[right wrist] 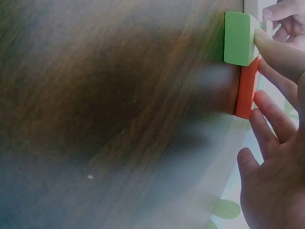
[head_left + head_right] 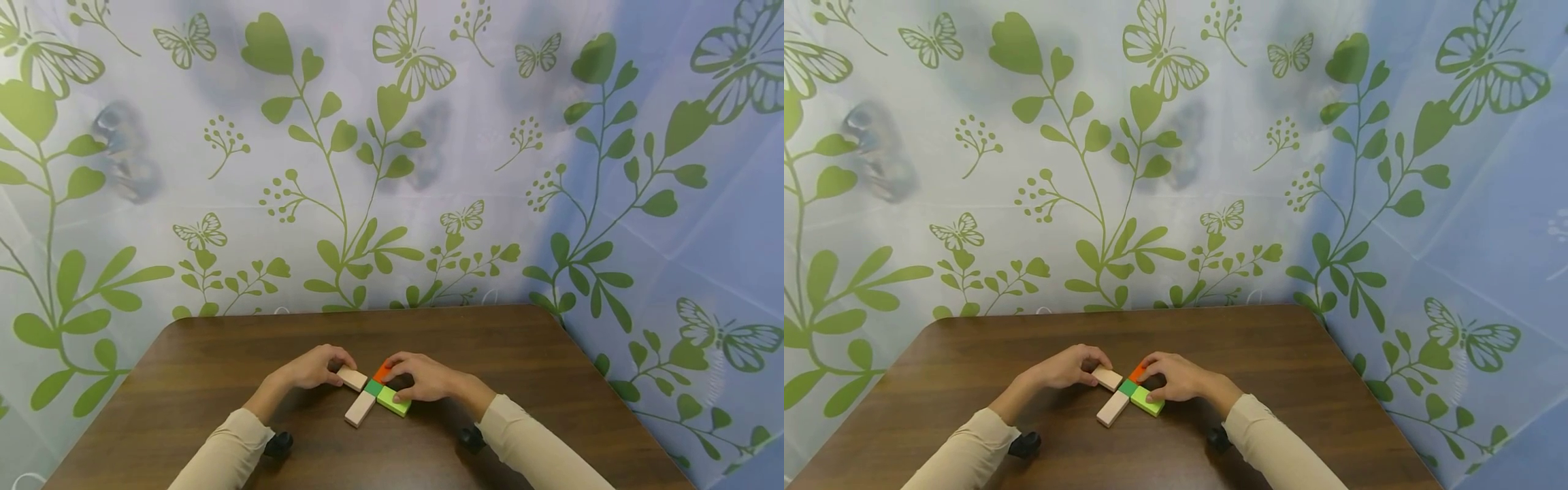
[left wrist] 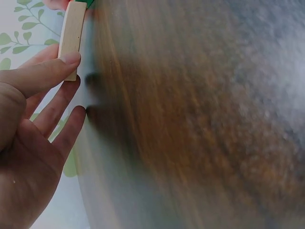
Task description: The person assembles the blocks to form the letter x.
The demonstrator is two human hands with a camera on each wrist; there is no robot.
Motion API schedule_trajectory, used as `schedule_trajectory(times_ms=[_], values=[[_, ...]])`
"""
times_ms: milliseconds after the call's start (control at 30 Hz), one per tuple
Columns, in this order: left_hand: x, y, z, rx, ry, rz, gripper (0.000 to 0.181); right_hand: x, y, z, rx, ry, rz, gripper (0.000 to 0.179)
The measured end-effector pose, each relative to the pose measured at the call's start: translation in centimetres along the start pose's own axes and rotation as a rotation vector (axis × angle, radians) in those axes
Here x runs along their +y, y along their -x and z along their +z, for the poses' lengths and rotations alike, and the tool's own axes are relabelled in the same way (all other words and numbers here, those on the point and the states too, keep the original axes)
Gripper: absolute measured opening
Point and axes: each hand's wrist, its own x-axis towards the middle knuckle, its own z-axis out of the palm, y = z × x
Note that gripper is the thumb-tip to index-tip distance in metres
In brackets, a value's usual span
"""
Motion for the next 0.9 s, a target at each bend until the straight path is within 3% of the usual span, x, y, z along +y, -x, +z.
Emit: schedule_trajectory(times_ms=[900], values=[[-0.62, -0.71, 0.76, -0.018, -0.023, -0.002, 0.029, -0.09, -0.15, 0.09, -0.010, 0.020, 0.018, 0.038]])
